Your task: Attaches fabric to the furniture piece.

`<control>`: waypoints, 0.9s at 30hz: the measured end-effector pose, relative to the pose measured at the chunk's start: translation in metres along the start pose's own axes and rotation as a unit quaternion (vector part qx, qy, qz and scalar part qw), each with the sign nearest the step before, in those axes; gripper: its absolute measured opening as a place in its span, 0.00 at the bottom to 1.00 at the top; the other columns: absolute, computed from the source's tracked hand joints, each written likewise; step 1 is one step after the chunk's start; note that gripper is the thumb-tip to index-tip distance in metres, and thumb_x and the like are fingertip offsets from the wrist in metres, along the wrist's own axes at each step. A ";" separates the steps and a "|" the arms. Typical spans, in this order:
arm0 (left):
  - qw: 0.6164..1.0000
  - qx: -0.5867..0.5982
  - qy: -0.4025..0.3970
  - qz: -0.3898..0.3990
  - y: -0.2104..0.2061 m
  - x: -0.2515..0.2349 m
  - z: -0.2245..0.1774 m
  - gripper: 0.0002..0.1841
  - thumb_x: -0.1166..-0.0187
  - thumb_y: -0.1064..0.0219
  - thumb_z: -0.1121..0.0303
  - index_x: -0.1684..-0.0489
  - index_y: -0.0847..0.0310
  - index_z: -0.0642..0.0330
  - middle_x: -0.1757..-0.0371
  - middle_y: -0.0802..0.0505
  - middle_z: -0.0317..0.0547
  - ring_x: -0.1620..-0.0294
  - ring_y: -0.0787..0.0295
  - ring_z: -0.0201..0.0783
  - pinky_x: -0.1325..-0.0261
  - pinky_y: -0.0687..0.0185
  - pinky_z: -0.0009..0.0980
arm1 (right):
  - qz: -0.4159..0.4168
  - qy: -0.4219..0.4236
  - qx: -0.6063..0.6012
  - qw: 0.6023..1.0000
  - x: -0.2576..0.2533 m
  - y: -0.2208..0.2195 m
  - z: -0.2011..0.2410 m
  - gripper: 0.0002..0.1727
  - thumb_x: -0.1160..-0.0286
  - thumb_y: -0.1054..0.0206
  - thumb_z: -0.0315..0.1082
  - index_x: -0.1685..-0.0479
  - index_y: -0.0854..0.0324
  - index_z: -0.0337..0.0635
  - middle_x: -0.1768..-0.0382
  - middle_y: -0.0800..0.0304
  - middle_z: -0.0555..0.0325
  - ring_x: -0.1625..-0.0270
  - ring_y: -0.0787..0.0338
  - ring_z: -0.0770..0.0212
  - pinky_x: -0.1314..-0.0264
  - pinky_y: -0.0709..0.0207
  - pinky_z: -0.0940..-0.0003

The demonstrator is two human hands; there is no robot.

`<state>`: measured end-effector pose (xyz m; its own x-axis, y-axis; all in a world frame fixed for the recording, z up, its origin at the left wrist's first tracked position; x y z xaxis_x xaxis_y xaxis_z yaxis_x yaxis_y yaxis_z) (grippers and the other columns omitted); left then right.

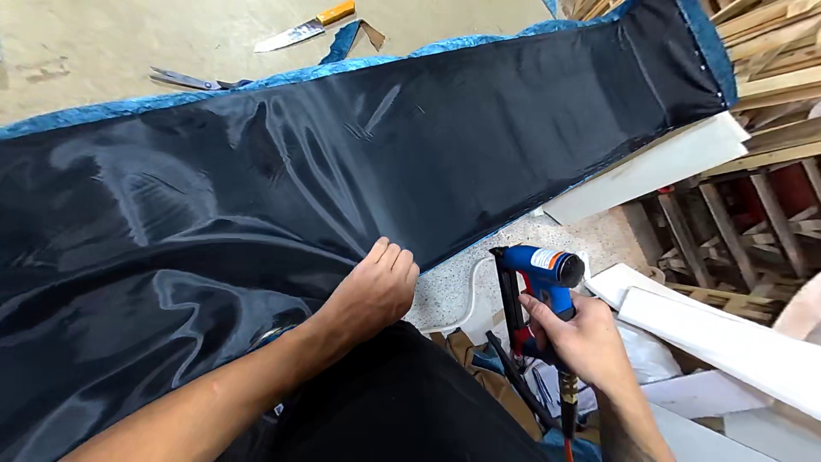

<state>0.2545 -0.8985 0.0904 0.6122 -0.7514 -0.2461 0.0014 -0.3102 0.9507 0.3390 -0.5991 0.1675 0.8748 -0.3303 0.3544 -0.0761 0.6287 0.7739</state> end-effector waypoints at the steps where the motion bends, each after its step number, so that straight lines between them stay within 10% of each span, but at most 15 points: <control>1: 1.000 0.004 -0.011 0.005 -0.001 -0.001 0.000 0.12 0.17 0.48 0.77 0.67 0.19 0.68 0.66 0.13 0.54 0.58 0.12 0.54 0.38 0.18 0.51 | 0.001 0.002 -0.006 1.000 -0.006 0.001 0.003 0.22 0.28 0.31 0.61 0.71 0.13 0.52 0.85 0.12 0.61 0.85 0.12 0.59 0.82 0.13 0.58; 15: 0.992 -0.005 -0.120 0.031 0.002 0.001 -0.004 0.17 0.15 0.51 0.79 0.77 0.21 0.67 0.74 0.16 0.51 0.68 0.15 0.51 0.51 0.16 0.47 | -0.003 -0.016 0.061 0.998 -0.039 0.000 0.014 0.21 0.26 0.31 0.58 0.76 0.15 0.52 0.87 0.13 0.60 0.87 0.13 0.59 0.83 0.15 0.56; 27: 0.988 0.021 -0.151 0.017 -0.001 0.004 0.000 0.18 0.15 0.52 0.79 0.78 0.21 0.67 0.75 0.17 0.52 0.68 0.16 0.51 0.50 0.19 0.49 | 0.027 0.103 0.061 0.992 0.033 -0.073 0.063 0.17 0.26 0.32 0.57 0.76 0.14 0.59 0.83 0.18 0.77 0.79 0.19 0.81 0.79 0.24 0.76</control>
<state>0.2570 -0.9005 0.0882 0.3476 -0.8992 -0.2656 -0.0513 -0.3011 0.9522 0.3432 -0.6999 0.1560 0.9461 -0.1406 0.2918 -0.1714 0.5471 0.8193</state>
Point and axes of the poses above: each hand's wrist, its own x-axis away from the middle knuckle, its own y-axis out of the back of the hand, z = x × y, the point moved 2 cm from there along -x, towards the middle knuckle
